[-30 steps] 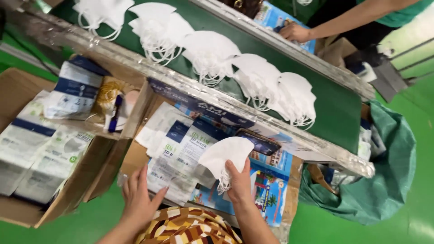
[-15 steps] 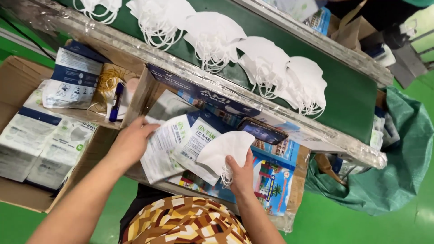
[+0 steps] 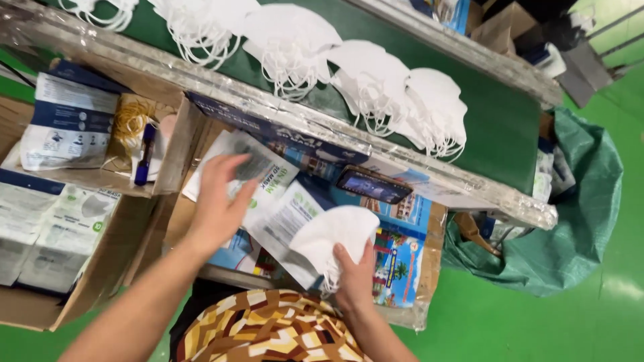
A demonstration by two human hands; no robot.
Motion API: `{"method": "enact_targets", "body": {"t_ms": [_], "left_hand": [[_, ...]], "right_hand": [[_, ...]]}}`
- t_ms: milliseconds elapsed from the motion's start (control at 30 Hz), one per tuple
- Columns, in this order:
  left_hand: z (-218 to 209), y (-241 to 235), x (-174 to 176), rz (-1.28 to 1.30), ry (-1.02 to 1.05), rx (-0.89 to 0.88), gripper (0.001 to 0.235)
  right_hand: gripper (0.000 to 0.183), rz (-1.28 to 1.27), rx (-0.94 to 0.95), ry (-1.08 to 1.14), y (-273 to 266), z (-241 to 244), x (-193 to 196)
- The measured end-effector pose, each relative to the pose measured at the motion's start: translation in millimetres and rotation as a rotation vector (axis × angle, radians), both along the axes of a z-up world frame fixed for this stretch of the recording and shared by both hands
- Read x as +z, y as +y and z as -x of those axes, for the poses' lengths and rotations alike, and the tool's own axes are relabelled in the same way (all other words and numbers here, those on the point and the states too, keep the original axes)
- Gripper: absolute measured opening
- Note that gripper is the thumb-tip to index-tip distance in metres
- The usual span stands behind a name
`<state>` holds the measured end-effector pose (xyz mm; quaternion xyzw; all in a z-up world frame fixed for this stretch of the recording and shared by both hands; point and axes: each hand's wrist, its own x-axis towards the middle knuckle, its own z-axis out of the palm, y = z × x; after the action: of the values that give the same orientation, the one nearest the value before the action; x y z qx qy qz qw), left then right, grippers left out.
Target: Packing individual face masks into plastic pouches in a factory setting.
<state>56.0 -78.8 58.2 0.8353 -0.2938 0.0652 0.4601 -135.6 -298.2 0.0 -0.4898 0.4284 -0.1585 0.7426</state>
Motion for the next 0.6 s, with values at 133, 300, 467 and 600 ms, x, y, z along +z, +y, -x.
{"method": "enact_targets", "body": {"t_ms": [133,300,467,600], "left_hand": [[65,27,-57,0.514,0.722,0.290,0.065],[106,10,-62,0.866,1.443,0.277,0.072],[96,-3,-65,0.863,1.287,0.231,0.088],[91,22,-70,0.521,1.313,0.330,0.099]], "right_hand": [[0.076,-0.220,0.011,-0.019,26,-38,36],[0.081,-0.284,0.083,-0.058,55,-63,32],[0.080,-0.127,0.161,-0.128,43,-40,26],[0.082,-0.141,0.091,-0.052,31,-26,29]]}}
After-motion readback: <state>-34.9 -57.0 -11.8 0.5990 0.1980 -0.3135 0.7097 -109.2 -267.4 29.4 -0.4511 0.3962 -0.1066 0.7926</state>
